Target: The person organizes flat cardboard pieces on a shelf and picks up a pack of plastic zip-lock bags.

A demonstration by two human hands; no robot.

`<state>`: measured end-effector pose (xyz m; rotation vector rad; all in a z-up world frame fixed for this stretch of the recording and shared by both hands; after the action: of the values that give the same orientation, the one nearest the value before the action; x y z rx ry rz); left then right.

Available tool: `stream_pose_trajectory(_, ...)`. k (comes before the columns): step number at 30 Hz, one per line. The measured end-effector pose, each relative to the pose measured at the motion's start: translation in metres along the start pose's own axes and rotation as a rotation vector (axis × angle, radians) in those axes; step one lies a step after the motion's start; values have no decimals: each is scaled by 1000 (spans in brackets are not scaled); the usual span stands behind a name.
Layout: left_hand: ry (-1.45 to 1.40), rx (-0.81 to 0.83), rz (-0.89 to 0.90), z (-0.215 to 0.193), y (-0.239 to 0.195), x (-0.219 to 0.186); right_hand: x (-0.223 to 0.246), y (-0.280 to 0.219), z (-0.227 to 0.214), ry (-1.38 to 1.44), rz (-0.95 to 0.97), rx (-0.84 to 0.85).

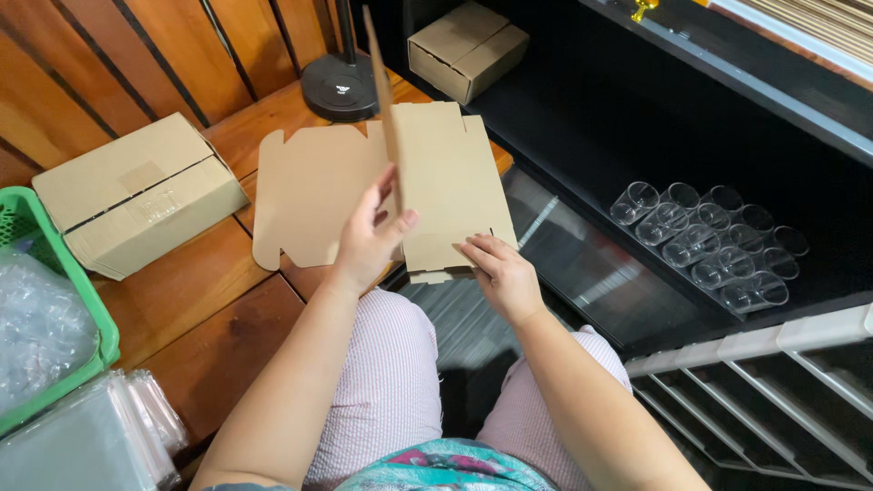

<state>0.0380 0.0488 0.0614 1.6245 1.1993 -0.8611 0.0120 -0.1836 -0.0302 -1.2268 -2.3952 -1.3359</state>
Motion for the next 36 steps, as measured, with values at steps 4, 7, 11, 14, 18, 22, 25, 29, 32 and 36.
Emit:
stream_pose_trajectory(4, 1, 128, -43, 19, 8, 31, 3, 2, -3, 6, 2, -5)
stream_pose_trajectory(7, 105, 91, -207, 26, 18, 67, 1, 1, -3, -11, 22, -10)
stream_pose_trajectory(11, 395, 105, -379, 20, 28, 121, -6, -2, -2, -10, 19, -8)
stream_pose_trajectory(14, 328, 125, -500, 21, 22, 116, -11, -4, 0, -19, 12, -31)
stream_pose_trajectory(18, -8, 152, -624, 39, 29, 114, -2, -2, -7, -43, -3, -82)
stream_pose_trajectory(22, -135, 152, -641, 51, 41, 115, 4, -2, -11, -84, 7, -134)
stream_pose_trajectory(25, -284, 150, -626, 67, 56, 145, 4, -2, -16, -125, 8, -162)
stream_pose_trajectory(29, -370, 161, -533, 83, 68, 164, 17, 5, -27, -132, -60, -188)
stream_pose_trajectory(32, -424, 147, -470, 83, 73, 171, 22, 10, -41, -115, -71, -221)
stream_pose_trajectory(36, -465, 131, -383, 72, 76, 167, -1, 7, -69, -65, 51, -417)
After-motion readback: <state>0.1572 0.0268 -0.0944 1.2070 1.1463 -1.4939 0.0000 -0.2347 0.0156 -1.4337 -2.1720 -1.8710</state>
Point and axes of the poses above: each hand's wrist, its own y-axis towards the middle knuckle, its own z-axis out of the palm, x = y × z, the point moved 6 cm from there along y, towards the middle knuckle, and after that the axes turned 15 degrees about y, right-handed, at the moved point
